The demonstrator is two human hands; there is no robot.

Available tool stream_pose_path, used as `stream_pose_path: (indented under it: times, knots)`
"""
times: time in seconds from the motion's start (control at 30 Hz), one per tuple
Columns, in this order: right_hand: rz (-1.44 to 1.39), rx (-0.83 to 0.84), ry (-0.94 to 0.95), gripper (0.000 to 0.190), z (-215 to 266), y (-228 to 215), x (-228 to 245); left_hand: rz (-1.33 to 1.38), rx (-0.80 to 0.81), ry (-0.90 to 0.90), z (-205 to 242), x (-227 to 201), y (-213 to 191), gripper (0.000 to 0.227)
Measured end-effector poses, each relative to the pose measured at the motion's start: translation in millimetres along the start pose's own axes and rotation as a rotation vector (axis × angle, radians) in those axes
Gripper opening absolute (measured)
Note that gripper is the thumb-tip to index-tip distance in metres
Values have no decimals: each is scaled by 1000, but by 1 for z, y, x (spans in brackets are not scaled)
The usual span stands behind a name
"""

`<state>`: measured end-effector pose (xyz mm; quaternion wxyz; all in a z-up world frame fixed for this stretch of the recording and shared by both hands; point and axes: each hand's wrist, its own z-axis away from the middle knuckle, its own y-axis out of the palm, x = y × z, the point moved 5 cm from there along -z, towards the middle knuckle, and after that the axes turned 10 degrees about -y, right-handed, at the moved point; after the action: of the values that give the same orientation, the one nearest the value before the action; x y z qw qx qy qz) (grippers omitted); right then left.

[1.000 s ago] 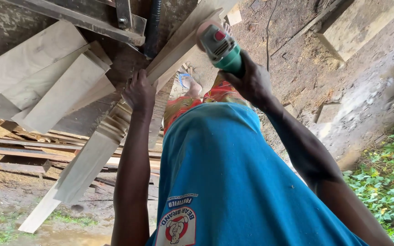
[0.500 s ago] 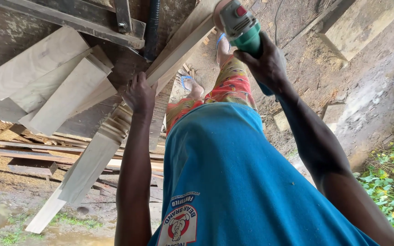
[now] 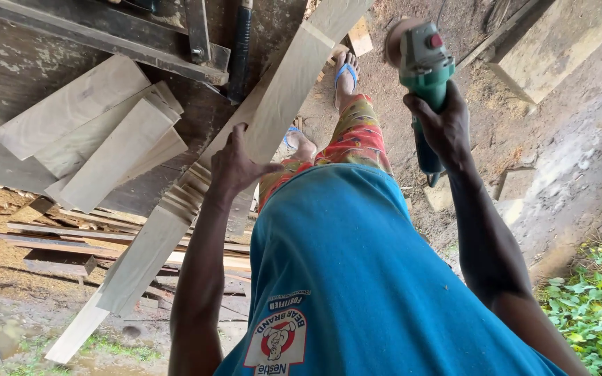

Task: Using an angle grinder with a sanding attachment to smooth the edges of wooden planks.

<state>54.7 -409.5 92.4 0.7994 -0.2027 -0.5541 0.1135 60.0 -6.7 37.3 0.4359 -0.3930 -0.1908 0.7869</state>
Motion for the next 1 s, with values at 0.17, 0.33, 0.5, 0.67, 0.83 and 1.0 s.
stream_pose_path:
  times: [0.17, 0.33, 0.5, 0.67, 0.83, 1.0]
  knots:
    - [-60, -39, 81, 45, 20, 9, -18, -111, 60, -13, 0, 8, 7, 107]
    - [-106, -58, 86, 42, 34, 9, -13, 203, 158, -13, -4, 25, 5, 104]
    - [-115, -61, 98, 41, 41, 14, -7, 694, 539, -155, -2, 51, 38, 82]
    - [-88, -31, 97, 39, 51, 22, 7, 312, 373, -139, -19, 59, 45, 62]
    - [-53, 52, 6, 39, 51, 43, 24, -103, -75, 25, -23, 39, 13, 68]
    - [136, 181, -57, 55, 57, 81, 48, -212, -346, 167, -29, 63, 12, 51]
